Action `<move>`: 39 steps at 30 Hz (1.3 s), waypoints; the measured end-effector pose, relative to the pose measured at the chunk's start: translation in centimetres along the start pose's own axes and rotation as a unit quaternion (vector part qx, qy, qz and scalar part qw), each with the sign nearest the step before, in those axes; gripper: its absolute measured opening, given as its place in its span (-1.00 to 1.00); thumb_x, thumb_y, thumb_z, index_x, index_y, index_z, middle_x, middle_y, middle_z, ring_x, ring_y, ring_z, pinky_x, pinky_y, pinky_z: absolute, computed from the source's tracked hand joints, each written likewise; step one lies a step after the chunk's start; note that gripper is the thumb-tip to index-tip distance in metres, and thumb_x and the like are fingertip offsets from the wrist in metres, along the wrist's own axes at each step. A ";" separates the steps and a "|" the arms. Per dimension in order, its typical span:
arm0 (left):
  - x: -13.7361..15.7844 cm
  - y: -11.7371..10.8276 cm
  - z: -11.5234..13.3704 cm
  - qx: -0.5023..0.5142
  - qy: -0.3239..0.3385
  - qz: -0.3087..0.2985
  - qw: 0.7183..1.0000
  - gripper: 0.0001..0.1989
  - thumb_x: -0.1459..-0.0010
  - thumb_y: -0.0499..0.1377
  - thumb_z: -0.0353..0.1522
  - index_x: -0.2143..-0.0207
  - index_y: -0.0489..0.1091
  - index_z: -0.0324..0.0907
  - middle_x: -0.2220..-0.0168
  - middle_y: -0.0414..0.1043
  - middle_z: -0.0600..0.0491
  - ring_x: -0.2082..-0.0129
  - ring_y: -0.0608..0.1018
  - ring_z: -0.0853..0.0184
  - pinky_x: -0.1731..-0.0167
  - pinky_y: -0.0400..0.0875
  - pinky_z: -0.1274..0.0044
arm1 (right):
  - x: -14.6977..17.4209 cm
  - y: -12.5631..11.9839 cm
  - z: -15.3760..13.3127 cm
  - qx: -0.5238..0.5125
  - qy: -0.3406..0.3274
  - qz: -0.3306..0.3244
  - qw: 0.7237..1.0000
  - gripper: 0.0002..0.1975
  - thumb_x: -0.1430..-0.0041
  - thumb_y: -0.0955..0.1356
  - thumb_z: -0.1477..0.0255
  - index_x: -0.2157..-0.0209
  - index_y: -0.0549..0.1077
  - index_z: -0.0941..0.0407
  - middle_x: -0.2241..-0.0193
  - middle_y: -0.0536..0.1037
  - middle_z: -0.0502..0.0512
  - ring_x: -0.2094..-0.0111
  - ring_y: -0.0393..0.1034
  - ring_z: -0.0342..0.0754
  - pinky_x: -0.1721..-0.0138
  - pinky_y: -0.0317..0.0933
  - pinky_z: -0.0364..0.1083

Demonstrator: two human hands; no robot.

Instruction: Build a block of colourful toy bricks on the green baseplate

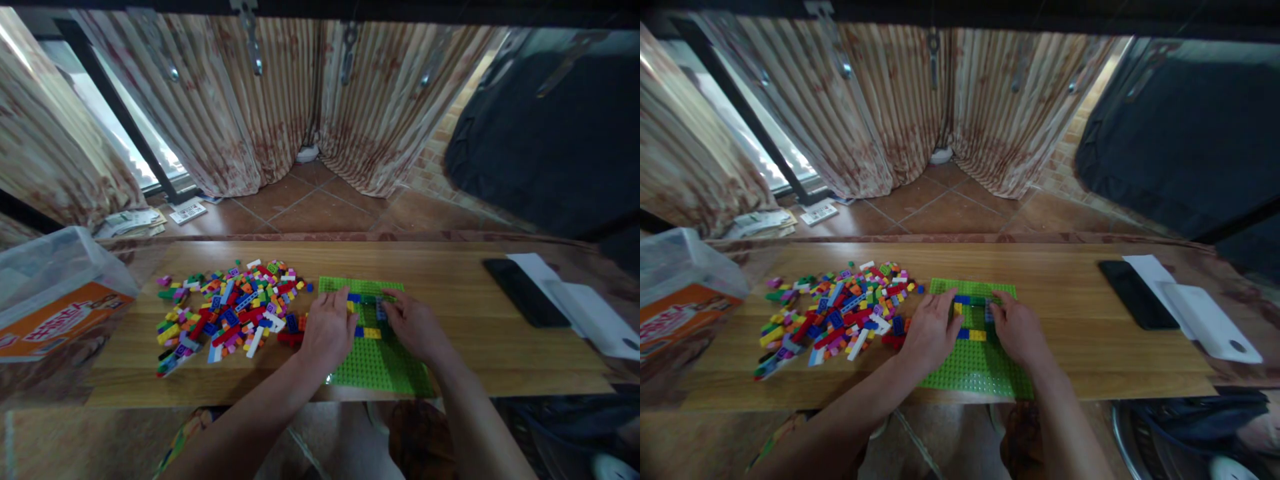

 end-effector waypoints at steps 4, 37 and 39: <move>1.0 1.1 0.7 -0.055 0.002 -0.029 0.998 -0.42 -0.26 0.08 -0.19 -0.24 0.16 -0.30 -0.21 0.29 -0.20 -0.16 0.33 0.03 -0.11 0.27 0.19 | -0.2 0.0 -0.1 0.021 -0.014 0.020 0.999 -0.62 -0.25 0.18 0.34 0.03 0.48 0.18 0.40 0.62 0.17 0.40 0.47 0.02 0.31 0.23 -0.05; 0.2 -2.1 0.4 0.046 -0.023 0.027 0.998 -0.44 -0.27 0.05 -0.14 -0.19 0.24 -0.30 -0.19 0.32 -0.21 -0.14 0.40 0.03 -0.10 0.35 0.19 | 0.0 -1.9 -1.0 -0.021 0.024 0.167 0.985 -0.62 -0.16 0.29 0.15 0.25 0.57 0.13 0.50 0.59 0.16 0.50 0.47 0.04 0.44 0.24 -0.05; -0.7 -4.3 -1.6 0.089 -0.050 0.082 0.991 -0.55 -0.28 0.06 -0.21 -0.12 0.32 -0.27 -0.11 0.42 -0.16 -0.09 0.45 0.11 -0.11 0.36 0.26 | 0.6 -1.9 -2.3 -0.064 0.011 0.183 0.981 -0.64 -0.17 0.30 0.15 0.26 0.56 0.14 0.47 0.60 0.17 0.46 0.49 0.03 0.40 0.30 -0.06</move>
Point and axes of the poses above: each hand's wrist, its own x-axis away from the middle knuckle, its own y-axis out of the palm, z = x × y, the point moved 8 cm from there along -x, towards the middle knuckle
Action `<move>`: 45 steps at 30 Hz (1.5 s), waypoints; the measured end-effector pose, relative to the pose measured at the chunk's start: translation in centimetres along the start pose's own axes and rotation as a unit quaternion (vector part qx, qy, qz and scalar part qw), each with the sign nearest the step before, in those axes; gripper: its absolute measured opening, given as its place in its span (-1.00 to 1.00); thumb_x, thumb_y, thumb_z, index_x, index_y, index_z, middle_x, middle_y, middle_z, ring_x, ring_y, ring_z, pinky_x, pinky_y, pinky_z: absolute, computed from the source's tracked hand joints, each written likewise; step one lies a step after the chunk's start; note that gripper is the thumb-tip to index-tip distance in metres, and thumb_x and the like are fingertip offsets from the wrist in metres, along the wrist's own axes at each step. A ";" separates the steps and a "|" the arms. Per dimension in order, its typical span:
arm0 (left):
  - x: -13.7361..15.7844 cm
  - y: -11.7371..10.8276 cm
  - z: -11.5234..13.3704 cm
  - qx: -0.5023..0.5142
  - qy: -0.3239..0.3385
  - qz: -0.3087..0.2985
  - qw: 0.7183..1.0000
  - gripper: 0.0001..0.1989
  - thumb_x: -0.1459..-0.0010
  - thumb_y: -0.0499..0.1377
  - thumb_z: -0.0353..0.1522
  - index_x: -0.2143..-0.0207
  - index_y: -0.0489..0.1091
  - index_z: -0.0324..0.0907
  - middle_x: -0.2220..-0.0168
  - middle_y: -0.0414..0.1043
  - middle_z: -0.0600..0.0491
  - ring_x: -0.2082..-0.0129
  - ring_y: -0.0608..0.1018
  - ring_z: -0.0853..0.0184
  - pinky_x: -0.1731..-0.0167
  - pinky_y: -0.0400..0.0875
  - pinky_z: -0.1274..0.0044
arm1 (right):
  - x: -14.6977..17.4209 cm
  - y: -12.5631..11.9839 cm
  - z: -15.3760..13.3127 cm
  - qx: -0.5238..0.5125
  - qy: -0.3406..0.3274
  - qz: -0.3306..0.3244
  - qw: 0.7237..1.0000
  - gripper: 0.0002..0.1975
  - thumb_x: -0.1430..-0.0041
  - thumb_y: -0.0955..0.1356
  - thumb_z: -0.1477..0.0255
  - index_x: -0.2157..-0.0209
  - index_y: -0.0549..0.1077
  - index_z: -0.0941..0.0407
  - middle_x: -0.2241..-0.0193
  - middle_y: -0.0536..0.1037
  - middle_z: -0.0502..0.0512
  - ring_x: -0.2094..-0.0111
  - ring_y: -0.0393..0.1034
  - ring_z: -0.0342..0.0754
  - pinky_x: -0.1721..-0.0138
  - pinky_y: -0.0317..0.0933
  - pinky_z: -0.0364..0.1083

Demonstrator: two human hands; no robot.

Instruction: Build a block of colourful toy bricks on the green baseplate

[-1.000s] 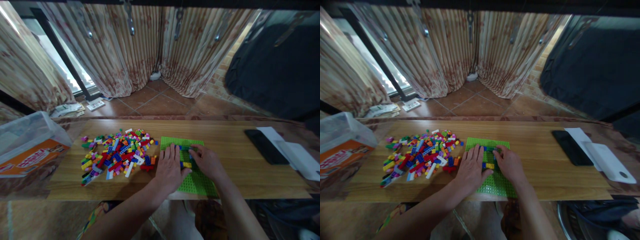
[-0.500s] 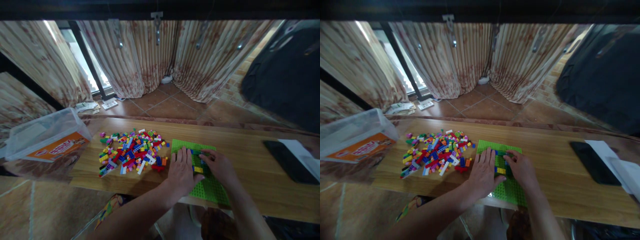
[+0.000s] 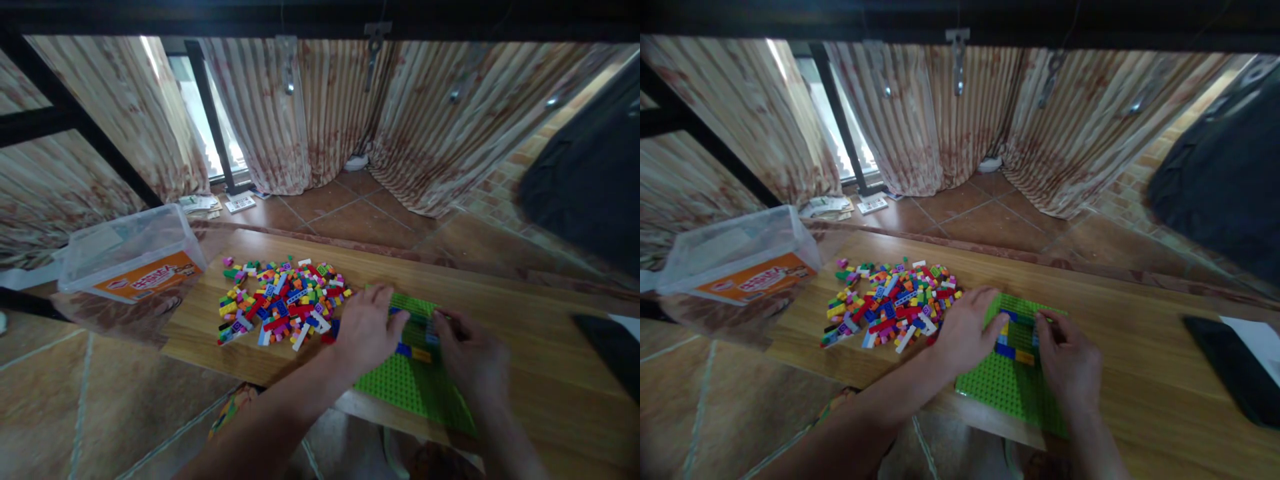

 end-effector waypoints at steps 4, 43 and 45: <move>-2.5 -4.5 -5.3 0.095 -0.109 0.119 0.982 -0.71 -0.24 0.11 -0.33 0.05 0.45 -0.26 0.07 0.54 -0.12 0.08 0.56 0.21 -0.01 0.43 0.35 | 2.3 2.2 -4.4 -0.086 -0.115 -0.049 0.988 -0.72 -0.23 0.30 0.22 0.25 0.55 0.10 0.30 0.63 0.16 0.30 0.52 0.02 0.24 0.37 -0.04; -2.9 -4.5 -7.2 0.276 -0.123 0.066 0.951 -0.82 -0.12 0.16 -0.41 0.27 0.54 -0.26 0.34 0.58 0.02 0.37 0.55 0.38 0.30 0.43 0.55 | 5.5 6.0 -11.2 -0.170 -0.237 -0.105 0.951 -0.78 -0.21 0.35 0.43 0.08 0.45 0.07 0.16 0.54 0.13 0.17 0.47 -0.03 0.15 0.40 -0.03; -2.8 -3.4 -6.4 0.297 -0.109 0.010 0.949 -0.83 -0.11 0.18 -0.40 0.26 0.53 -0.27 0.35 0.58 0.01 0.36 0.55 0.37 0.31 0.42 0.56 | 4.9 5.6 -10.5 -0.171 -0.218 -0.083 0.957 -0.77 -0.19 0.35 0.43 0.08 0.45 0.07 0.18 0.53 0.13 0.20 0.46 -0.03 0.18 0.41 -0.02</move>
Point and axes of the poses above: each hand's wrist, its own x-axis away from the middle knuckle, its own y-axis out of the palm, z = x × y, the point moved 8 cm from there along -x, towards the middle knuckle
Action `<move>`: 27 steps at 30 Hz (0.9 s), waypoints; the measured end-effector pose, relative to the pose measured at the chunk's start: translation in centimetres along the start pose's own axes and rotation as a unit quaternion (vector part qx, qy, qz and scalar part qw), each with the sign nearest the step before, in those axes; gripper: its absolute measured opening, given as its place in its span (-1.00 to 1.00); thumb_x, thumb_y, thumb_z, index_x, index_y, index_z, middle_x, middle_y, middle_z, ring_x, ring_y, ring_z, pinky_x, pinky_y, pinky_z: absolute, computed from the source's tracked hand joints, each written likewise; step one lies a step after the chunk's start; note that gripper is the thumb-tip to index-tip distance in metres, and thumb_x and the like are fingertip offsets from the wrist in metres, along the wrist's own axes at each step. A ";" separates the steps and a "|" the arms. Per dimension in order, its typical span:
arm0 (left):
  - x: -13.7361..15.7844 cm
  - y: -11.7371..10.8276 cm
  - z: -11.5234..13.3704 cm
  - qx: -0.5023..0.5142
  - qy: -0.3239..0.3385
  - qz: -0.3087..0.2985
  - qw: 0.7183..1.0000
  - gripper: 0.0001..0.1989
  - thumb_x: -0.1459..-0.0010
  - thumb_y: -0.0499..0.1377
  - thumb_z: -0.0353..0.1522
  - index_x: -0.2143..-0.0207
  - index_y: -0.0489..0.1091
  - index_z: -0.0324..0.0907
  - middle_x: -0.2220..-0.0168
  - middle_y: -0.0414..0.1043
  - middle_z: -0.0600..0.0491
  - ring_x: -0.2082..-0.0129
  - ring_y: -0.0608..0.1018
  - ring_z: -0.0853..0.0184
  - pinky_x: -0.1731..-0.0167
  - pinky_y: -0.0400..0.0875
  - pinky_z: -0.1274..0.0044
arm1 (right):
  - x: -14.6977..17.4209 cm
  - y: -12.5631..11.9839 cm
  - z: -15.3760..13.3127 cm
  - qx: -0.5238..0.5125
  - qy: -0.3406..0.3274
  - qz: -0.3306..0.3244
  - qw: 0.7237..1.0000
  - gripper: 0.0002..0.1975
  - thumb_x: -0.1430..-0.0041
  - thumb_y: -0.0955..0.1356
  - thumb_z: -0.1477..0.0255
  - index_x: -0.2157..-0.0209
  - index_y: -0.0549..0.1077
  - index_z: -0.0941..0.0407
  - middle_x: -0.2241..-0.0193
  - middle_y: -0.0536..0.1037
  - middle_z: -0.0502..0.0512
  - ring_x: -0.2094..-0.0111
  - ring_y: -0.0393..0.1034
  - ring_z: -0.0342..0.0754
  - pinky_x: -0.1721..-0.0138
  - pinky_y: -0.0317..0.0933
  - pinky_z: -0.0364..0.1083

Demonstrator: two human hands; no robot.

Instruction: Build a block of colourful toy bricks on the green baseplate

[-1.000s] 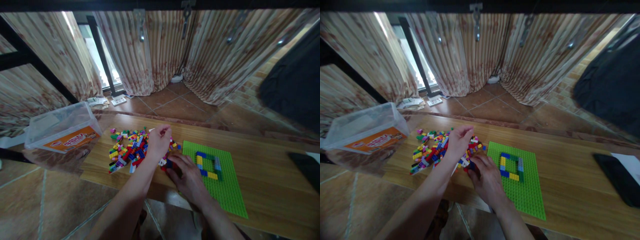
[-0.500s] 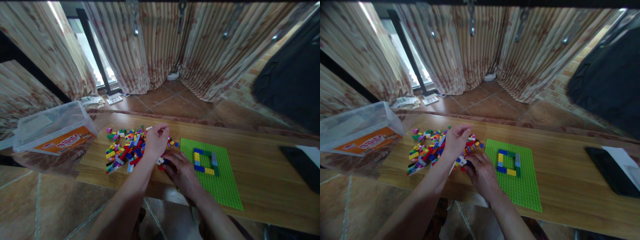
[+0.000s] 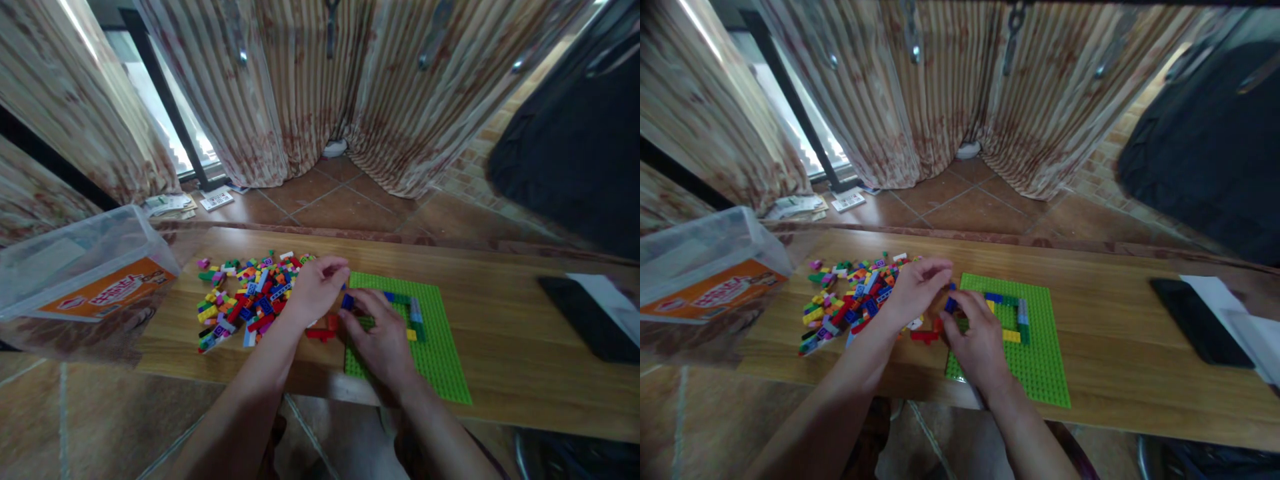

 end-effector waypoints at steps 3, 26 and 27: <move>0.4 1.6 -0.1 0.010 -0.008 -0.076 0.997 -0.81 -0.11 0.20 -0.38 0.24 0.52 -0.27 0.36 0.57 0.01 0.37 0.55 0.36 0.32 0.42 0.56 | -0.1 -0.9 0.8 0.008 0.022 0.032 0.999 -0.75 -0.18 0.35 0.43 0.09 0.46 0.09 0.18 0.52 0.13 0.20 0.44 -0.01 0.18 0.40 0.00; 1.5 4.1 0.6 0.000 -0.003 -0.201 0.980 -0.79 -0.04 0.10 -0.57 0.31 0.50 -0.27 0.40 0.50 0.09 0.38 0.49 0.41 0.31 0.35 0.60 | -0.1 -1.3 1.6 -0.003 0.063 0.032 0.997 -0.59 -0.13 0.38 0.40 -0.05 0.44 0.08 0.10 0.56 0.17 0.19 0.48 0.02 0.14 0.39 0.05; 1.5 4.1 0.6 -0.003 -0.001 -0.202 0.979 -0.78 -0.05 0.09 -0.57 0.30 0.50 -0.26 0.40 0.50 0.09 0.37 0.48 0.41 0.31 0.35 0.59 | -0.1 -1.2 1.6 -0.002 0.065 0.031 0.997 -0.58 -0.13 0.38 0.40 -0.05 0.44 0.09 0.10 0.56 0.17 0.19 0.47 0.02 0.14 0.39 0.05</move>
Point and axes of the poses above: each hand's wrist, its own x-axis away from the middle knuckle, its own y-axis out of the palm, z = x × y, the point moved 8 cm from there along -x, towards the middle knuckle
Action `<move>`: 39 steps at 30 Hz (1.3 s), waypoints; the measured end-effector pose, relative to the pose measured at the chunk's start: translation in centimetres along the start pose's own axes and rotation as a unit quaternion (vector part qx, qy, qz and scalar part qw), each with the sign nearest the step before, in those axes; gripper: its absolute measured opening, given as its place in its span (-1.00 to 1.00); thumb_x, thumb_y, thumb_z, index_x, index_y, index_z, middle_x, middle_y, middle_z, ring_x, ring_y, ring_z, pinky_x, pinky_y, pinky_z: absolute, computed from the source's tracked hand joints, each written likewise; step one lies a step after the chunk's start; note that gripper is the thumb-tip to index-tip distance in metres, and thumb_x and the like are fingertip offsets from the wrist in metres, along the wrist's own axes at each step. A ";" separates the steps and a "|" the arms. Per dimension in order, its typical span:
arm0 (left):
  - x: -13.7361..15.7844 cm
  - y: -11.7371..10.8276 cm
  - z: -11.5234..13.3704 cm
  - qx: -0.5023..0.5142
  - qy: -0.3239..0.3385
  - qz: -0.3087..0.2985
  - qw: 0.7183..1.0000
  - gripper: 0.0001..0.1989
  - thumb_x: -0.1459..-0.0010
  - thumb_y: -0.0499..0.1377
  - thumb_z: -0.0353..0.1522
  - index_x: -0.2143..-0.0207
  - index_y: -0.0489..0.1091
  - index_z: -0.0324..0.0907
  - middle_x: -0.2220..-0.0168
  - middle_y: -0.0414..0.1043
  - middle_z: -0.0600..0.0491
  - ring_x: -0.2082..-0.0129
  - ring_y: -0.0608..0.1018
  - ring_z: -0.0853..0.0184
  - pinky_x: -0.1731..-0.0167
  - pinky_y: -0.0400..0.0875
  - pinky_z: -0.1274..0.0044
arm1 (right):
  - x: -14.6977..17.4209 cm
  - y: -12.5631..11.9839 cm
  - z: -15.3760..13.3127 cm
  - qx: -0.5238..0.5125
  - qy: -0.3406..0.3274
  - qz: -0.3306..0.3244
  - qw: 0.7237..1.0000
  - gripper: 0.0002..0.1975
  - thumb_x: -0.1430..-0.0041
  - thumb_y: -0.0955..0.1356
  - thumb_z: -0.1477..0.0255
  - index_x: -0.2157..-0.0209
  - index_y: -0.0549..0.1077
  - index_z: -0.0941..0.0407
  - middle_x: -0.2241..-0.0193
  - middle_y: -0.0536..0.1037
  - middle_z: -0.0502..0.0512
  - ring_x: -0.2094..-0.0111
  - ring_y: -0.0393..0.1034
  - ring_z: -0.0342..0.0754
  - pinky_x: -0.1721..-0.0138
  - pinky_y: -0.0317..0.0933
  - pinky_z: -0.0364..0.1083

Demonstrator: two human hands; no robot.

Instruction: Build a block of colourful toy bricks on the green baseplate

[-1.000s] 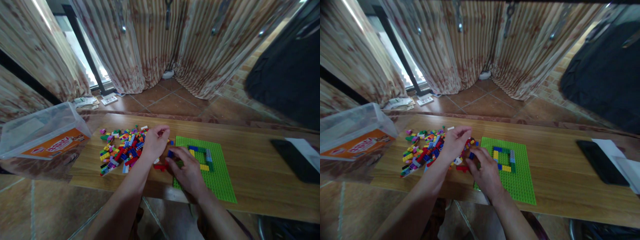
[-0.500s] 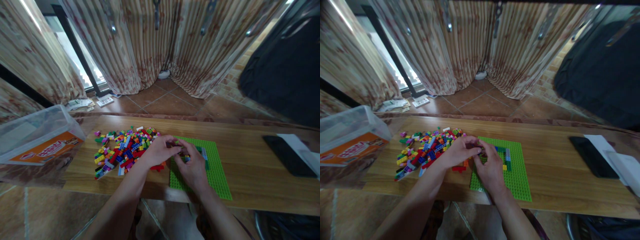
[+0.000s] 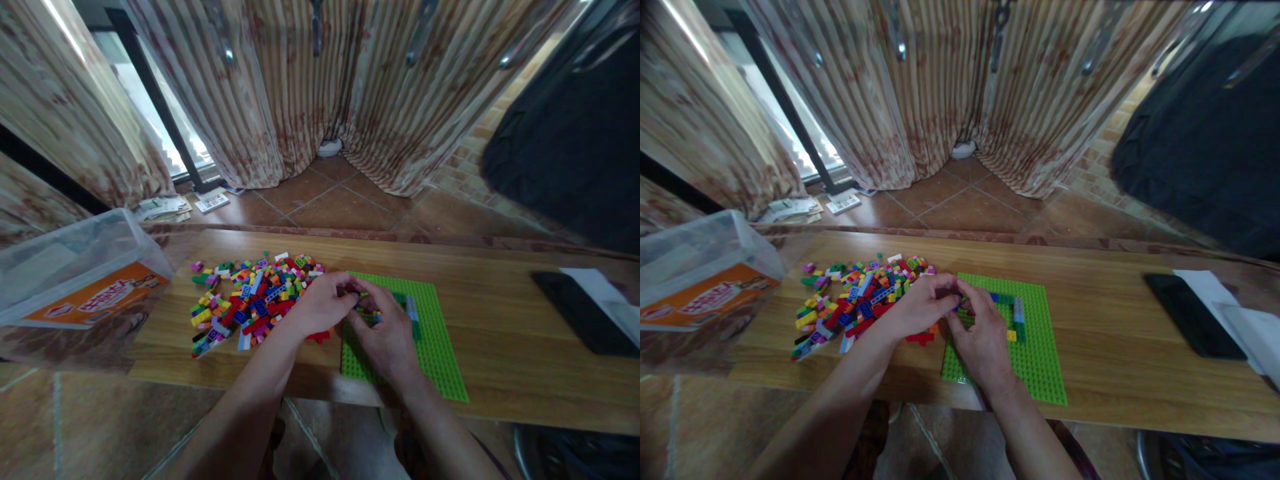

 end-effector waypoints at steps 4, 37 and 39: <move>-0.1 0.0 -0.3 -0.006 -0.003 -0.003 1.000 -0.77 -0.07 0.05 -0.57 0.31 0.49 -0.27 0.38 0.49 0.08 0.35 0.48 0.40 0.29 0.34 0.58 | 0.0 0.0 0.1 0.009 0.005 -0.001 1.000 -0.58 -0.13 0.38 0.40 -0.05 0.44 0.09 0.10 0.56 0.16 0.20 0.47 0.02 0.14 0.39 0.06; -0.1 0.2 -0.2 0.038 -0.020 -0.019 0.999 -0.82 -0.07 0.10 -0.56 0.33 0.47 -0.26 0.40 0.49 0.08 0.36 0.50 0.40 0.30 0.36 0.60 | 0.0 0.3 -0.1 0.011 -0.011 -0.004 1.000 -0.62 -0.15 0.34 0.44 -0.03 0.45 0.09 0.10 0.55 0.19 0.16 0.46 0.04 0.14 0.40 0.07; -0.1 0.2 -0.2 0.031 -0.019 -0.015 0.999 -0.83 -0.08 0.09 -0.55 0.34 0.46 -0.26 0.40 0.49 0.08 0.36 0.50 0.40 0.31 0.35 0.60 | -0.1 0.2 -0.2 0.010 -0.011 -0.003 1.000 -0.62 -0.15 0.34 0.46 -0.03 0.45 0.08 0.09 0.55 0.18 0.15 0.46 0.04 0.12 0.39 0.08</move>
Point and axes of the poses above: each hand's wrist, its own x-axis away from the middle knuckle, its own y-axis out of the palm, z = x × y, the point moved 8 cm from there along -x, towards the middle knuckle
